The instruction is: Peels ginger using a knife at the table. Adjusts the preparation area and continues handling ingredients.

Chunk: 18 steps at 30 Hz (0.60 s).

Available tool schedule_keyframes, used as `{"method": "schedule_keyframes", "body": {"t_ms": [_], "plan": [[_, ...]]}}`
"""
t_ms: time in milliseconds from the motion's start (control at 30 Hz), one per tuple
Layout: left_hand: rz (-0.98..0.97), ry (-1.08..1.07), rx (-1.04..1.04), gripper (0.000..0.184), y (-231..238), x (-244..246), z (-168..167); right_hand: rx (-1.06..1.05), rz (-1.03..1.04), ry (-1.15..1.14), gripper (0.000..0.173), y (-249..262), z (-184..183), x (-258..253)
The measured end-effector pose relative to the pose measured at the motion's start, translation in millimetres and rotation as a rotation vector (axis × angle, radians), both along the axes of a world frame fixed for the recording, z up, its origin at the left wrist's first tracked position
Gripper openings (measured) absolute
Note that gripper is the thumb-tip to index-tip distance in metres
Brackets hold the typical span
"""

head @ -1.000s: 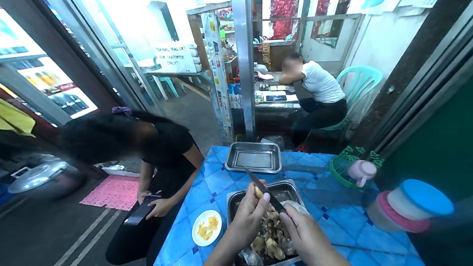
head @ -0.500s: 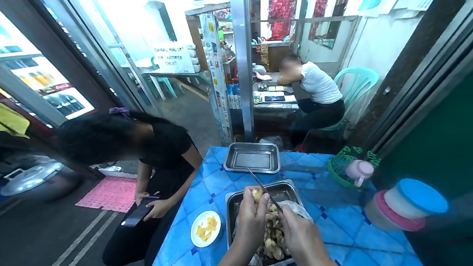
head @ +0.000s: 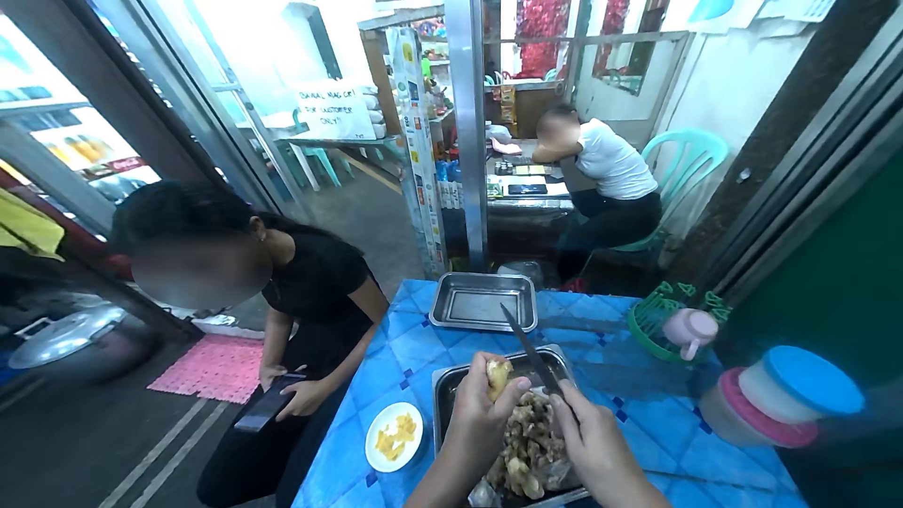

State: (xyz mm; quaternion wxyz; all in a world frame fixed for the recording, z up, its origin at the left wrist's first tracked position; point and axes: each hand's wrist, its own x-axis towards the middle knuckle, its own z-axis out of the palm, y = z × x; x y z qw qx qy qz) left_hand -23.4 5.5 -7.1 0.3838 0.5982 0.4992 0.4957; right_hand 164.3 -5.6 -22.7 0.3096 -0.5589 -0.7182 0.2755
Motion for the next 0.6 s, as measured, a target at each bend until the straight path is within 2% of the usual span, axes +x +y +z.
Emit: {"method": "schedule_keyframes", "body": {"t_ms": [167,300,400,533,600], "plan": [[-0.142,-0.034,-0.017,0.046,0,-8,7,-0.05,0.237,0.239,0.047,2,19,-7],[-0.211,0.05,0.052,0.052,-2,-4,14,-0.027,0.301,0.204,0.052,8,28,-9],[-0.124,0.123,0.084,0.05,-5,4,15,-0.006,0.223,0.09,0.049,5,33,-14],[-0.006,0.204,0.169,0.043,-8,15,9,0.293,-0.018,-0.105,0.04,-4,27,-27],[0.018,0.245,0.266,0.04,-12,20,8,0.219,-0.05,-0.195,0.04,-3,29,-25]]}}
